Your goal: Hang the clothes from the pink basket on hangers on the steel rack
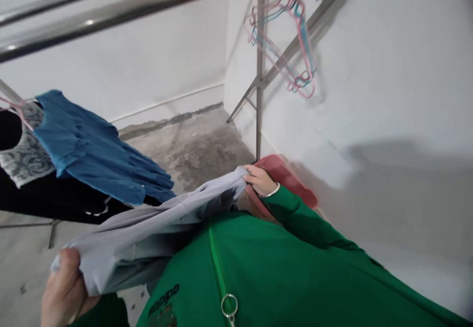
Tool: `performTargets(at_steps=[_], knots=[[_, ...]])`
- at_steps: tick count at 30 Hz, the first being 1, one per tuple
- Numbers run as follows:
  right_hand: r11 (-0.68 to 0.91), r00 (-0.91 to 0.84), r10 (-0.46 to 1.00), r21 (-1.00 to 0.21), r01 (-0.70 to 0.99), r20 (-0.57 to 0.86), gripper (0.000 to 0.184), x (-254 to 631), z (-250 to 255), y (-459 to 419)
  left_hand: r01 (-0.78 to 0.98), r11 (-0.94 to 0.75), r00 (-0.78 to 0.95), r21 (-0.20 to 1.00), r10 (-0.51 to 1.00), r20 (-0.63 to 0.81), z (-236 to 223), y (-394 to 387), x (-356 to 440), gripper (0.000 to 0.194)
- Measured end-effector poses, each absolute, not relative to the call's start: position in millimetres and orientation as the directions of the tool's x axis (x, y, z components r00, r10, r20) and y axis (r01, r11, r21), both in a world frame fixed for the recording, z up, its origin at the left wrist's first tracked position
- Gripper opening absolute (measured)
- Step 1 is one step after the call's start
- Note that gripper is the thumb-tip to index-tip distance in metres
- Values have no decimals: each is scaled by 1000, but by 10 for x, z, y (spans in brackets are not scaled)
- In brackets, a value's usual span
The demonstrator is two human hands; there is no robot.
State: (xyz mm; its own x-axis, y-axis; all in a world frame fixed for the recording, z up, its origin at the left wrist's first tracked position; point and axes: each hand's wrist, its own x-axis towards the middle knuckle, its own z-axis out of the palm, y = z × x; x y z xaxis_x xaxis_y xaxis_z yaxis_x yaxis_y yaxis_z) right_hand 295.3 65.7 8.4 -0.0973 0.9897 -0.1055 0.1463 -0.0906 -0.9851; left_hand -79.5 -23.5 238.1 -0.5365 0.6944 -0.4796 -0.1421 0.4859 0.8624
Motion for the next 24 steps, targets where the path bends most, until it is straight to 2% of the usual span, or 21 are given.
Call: performTargets(at_steps=[2,4,8,11,13,15,16,18,21,24], knots=[[-63,3,998,-983,170,-64,49,3020,91,912,-130,424,-582,896,700,-415,2317,-190,-737,72],[-45,24,999,-967,249,-40,46,3074,85,1099,-151,436,-570,887,695,-438,2211,-141,-662,62],[41,-127,992,-932,359,-6,37,3171,143,1315,-213,485,-495,848,694,-522,2016,-101,-515,50],[118,-308,951,-895,430,-22,26,3289,416,1460,-273,479,-505,834,667,-548,1947,-98,-425,54],[209,-321,946,-841,499,44,24,3434,770,1608,-307,506,-474,806,653,-591,1930,-78,-354,68],[290,-188,957,-703,650,221,29,3646,1231,1808,-325,535,-406,780,665,-626,1923,-40,-262,81],[261,-57,941,-610,748,333,31,3770,1473,1924,-322,549,-368,772,679,-636,1920,-18,-211,85],[145,88,867,-416,898,491,35,4026,1911,2164,-286,563,-298,775,716,-631,1905,23,-112,86],[-71,143,826,-151,986,546,45,4341,2308,2471,-219,528,-277,821,773,-571,1846,50,-24,81],[-197,172,850,-3,980,497,45,4521,2387,2652,-243,478,-295,844,793,-534,1765,25,-22,79]])
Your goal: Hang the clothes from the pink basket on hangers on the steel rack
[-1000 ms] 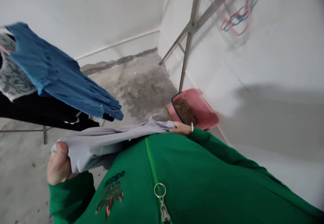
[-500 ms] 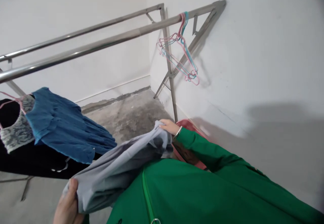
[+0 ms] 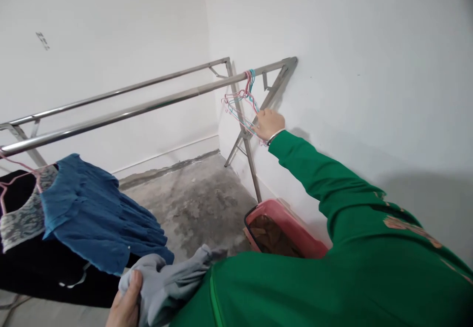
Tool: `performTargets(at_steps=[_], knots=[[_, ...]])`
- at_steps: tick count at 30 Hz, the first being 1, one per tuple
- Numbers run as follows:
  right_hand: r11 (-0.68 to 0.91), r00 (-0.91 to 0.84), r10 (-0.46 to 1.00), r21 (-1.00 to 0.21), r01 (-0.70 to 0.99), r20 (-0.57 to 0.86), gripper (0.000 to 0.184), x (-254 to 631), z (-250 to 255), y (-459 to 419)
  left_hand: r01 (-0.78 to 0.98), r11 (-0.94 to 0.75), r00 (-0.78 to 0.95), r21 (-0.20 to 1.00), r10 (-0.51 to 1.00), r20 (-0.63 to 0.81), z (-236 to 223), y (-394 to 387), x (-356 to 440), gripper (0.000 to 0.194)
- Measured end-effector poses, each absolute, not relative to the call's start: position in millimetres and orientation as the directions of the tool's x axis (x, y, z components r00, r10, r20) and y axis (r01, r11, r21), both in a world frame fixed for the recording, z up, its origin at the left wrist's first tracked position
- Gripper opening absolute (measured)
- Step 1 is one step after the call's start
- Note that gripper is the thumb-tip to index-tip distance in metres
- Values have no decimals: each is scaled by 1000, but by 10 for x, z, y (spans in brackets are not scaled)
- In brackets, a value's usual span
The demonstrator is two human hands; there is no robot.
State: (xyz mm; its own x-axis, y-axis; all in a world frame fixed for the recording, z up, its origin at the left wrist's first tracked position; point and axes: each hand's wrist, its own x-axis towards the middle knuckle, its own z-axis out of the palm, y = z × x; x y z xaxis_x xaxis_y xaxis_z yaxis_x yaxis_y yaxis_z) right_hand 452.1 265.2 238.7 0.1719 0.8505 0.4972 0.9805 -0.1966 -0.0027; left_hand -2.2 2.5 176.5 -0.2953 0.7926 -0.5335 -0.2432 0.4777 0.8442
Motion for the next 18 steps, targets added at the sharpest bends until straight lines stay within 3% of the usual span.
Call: performTargets(at_steps=[5,18], knots=[[-252,194,857,60,966,477,29,4687,2317,2741,-296,434,-269,851,817,-511,1754,-43,-54,78],[-291,273,815,-48,956,511,35,4774,2589,2741,-286,407,-258,867,839,-479,1775,127,-138,63]])
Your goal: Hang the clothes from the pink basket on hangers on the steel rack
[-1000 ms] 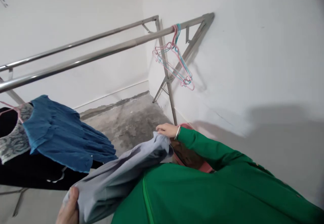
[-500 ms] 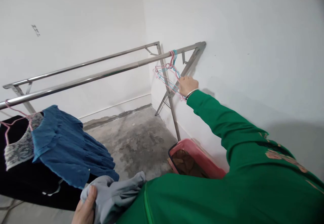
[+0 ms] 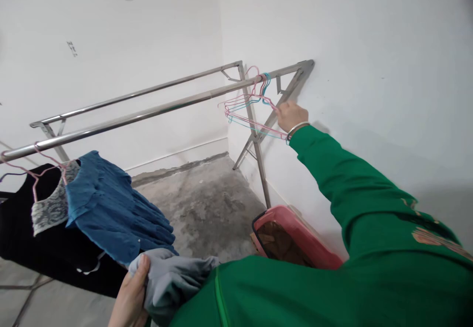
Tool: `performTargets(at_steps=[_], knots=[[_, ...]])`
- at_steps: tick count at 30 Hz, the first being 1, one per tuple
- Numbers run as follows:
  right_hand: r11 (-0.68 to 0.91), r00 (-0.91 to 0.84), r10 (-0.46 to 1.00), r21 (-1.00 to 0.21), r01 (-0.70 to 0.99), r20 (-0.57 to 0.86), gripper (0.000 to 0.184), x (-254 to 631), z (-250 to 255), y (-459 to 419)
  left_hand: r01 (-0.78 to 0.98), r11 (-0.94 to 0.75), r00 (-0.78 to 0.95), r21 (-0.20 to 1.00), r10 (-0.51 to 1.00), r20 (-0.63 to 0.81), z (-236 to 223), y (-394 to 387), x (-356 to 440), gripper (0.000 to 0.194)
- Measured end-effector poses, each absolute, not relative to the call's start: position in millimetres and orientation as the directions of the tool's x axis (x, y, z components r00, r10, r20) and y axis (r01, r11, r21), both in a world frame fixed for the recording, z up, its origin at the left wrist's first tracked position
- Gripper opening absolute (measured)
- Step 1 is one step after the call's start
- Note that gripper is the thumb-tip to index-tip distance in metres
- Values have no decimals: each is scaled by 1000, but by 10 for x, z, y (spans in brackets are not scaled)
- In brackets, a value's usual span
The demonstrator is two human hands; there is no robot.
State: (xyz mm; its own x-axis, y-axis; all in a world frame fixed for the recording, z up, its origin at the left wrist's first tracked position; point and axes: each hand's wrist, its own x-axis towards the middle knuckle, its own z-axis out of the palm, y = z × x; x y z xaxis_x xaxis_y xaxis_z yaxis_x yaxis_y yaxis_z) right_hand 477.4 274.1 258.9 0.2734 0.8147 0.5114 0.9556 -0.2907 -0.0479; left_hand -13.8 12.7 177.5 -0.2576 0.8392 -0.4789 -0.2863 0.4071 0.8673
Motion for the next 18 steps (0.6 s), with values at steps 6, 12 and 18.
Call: performTargets(at_steps=[6,12,18], knots=[[-199,209,808,-79,977,550,29,4813,2289,2503,-266,323,-314,908,862,-399,1841,220,8,57],[70,424,612,-580,811,667,7,4585,1293,2051,-256,275,-328,927,877,-351,2002,550,-1,60],[94,-84,991,-989,-115,104,53,3587,905,1341,-161,169,-288,972,934,-210,2249,1186,-153,30]])
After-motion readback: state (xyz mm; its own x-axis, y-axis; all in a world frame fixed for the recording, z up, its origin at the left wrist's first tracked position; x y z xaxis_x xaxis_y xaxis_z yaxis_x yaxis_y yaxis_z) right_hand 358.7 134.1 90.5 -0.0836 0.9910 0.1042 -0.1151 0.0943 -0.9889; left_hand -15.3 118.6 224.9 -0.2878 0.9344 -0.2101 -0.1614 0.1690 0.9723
